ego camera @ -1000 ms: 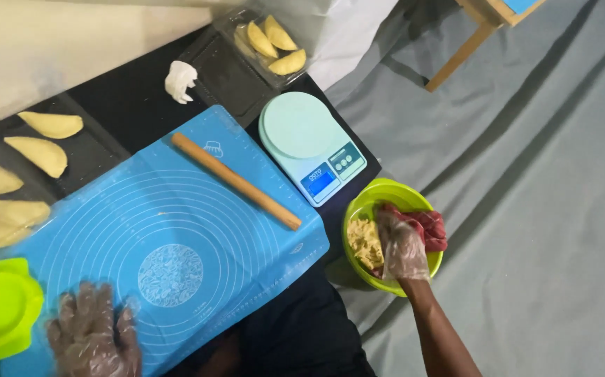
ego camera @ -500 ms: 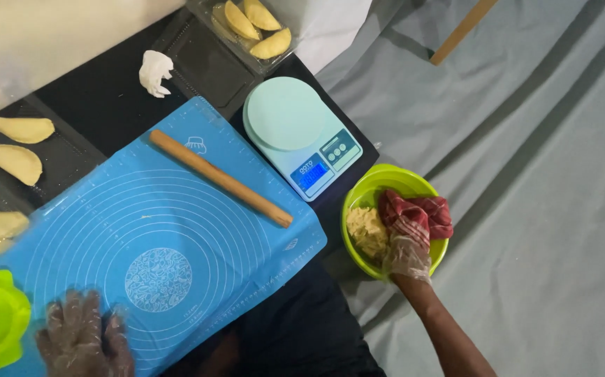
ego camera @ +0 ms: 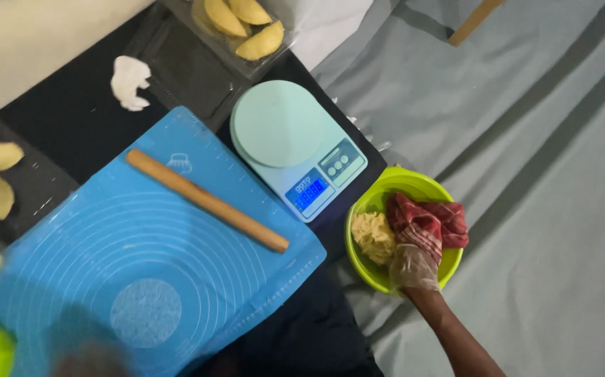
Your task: Shaping and filling small pastries with a meat or vegetable mixture on a silicone mat.
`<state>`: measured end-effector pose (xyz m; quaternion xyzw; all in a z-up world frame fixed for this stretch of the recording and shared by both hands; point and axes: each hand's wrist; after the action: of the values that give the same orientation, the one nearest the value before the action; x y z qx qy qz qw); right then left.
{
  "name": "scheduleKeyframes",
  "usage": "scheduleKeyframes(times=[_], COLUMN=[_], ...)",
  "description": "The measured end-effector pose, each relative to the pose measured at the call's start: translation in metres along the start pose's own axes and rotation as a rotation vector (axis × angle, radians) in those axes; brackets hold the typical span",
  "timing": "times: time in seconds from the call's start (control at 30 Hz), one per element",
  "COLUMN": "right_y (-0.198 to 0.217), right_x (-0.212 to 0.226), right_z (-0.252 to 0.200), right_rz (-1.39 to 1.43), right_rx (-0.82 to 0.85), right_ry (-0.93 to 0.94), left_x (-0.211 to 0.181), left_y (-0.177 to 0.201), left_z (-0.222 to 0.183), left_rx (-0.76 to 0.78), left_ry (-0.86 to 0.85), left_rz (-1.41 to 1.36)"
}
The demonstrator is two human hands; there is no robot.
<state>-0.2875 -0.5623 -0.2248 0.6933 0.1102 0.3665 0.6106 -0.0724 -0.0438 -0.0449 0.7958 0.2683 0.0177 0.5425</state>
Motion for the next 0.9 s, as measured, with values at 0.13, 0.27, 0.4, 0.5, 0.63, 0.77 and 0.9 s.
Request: scheduleKeyframes(times=[0.13,0.27,0.4,0.5,0.63,0.77,0.9], right_y=[0.051,0.035,0.036,0.071,0.06,0.105,0.085], right_x=[0.036,0.009,-0.016,0.027,0.007,0.066,0.034], right_z=[-0.001,-0.013,-0.035,-0.031,-0.044,-0.036,-0.058], right_rz=[-0.098,-0.057,-0.028,0.045,0.184,0.31,0.431], right_rx=[0.123,0.011,0.155,0.266,0.093,0.14,0.075], right_ry=[0.208,0.217,0.198,0.047,0.128,0.025,0.032], left_x=[-0.065,-0.156,-0.215,-0.234,-0.233,-0.222,-0.216], left_y=[0.093,0.083,0.016,0.021,0.023,0.026,0.032], left_z=[0.134,0.212,0.312,0.331,0.336,0.341,0.349], left_rx=[0.47,-0.662,0.117,0.231,0.104,0.062,-0.02], left_ry=[-0.358,-0.626,-0.447,-0.403,-0.393,-0.346,-0.285], left_rz=[-0.203,-0.463,0.095,0.177,0.096,0.006,-0.133])
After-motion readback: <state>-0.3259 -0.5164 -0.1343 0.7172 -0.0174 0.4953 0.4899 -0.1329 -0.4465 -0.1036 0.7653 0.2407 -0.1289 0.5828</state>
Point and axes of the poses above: each hand's wrist, its own z-axis towards the middle knuckle, its own y-axis out of the back of the hand, x = y × z, and after that the axes turned 4 degrees about z, right-handed
